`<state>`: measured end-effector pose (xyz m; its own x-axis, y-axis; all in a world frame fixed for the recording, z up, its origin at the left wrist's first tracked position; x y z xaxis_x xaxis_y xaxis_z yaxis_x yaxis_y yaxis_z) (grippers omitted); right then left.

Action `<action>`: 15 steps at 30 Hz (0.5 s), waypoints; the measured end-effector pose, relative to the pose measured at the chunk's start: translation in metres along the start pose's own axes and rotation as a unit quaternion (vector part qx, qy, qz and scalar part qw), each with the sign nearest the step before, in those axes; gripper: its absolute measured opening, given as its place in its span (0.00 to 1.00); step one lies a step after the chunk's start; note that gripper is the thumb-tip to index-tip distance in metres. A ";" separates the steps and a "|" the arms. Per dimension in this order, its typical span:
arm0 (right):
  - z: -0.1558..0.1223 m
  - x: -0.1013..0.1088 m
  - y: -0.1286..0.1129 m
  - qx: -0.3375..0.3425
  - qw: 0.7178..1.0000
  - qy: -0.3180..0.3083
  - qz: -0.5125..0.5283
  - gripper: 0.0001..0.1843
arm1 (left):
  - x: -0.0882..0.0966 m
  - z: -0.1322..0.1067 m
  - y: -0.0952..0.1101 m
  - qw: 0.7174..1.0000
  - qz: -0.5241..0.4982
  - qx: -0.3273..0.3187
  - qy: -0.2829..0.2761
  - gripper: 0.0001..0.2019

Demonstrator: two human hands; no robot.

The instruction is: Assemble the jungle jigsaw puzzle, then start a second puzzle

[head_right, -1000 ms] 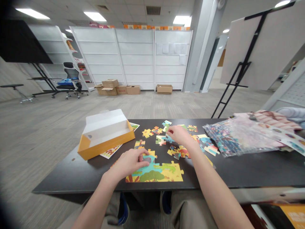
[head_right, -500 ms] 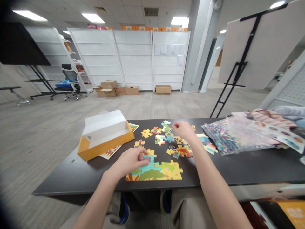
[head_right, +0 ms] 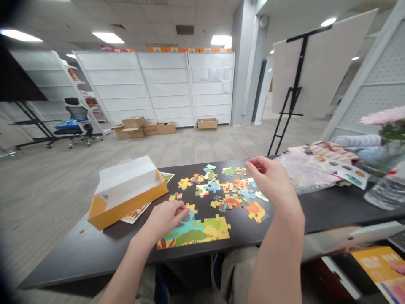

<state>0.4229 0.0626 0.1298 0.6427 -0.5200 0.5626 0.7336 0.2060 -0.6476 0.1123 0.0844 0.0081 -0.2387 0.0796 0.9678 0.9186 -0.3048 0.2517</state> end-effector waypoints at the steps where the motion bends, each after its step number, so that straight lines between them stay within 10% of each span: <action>1: -0.009 0.008 0.009 -0.003 1.000 0.019 -0.012 0.15 | -0.001 0.000 0.000 1.000 0.002 -0.001 -0.004 0.14; 8: -0.038 -0.013 0.101 -0.151 0.983 -0.007 -0.105 0.15 | -0.008 -0.001 -0.004 0.999 0.023 0.000 -0.029 0.13; 15: -0.021 -0.042 0.087 -0.160 0.974 -0.068 -0.143 0.15 | -0.010 0.001 -0.003 1.000 0.007 -0.002 -0.030 0.11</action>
<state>0.4553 0.0844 0.0392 0.4608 -0.3993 0.7926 0.7950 -0.2113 -0.5686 0.1122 0.0858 -0.0023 -0.2056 0.1319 0.9697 0.9202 -0.3111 0.2374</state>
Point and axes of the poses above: each hand's wrist, its own z-axis towards the middle knuckle, its own x-axis out of the back of the hand, y = z × x, the point moved 9 cm from there along z, towards the middle knuckle, and after that the axes turned 3 degrees about x, right-handed, at the moved point
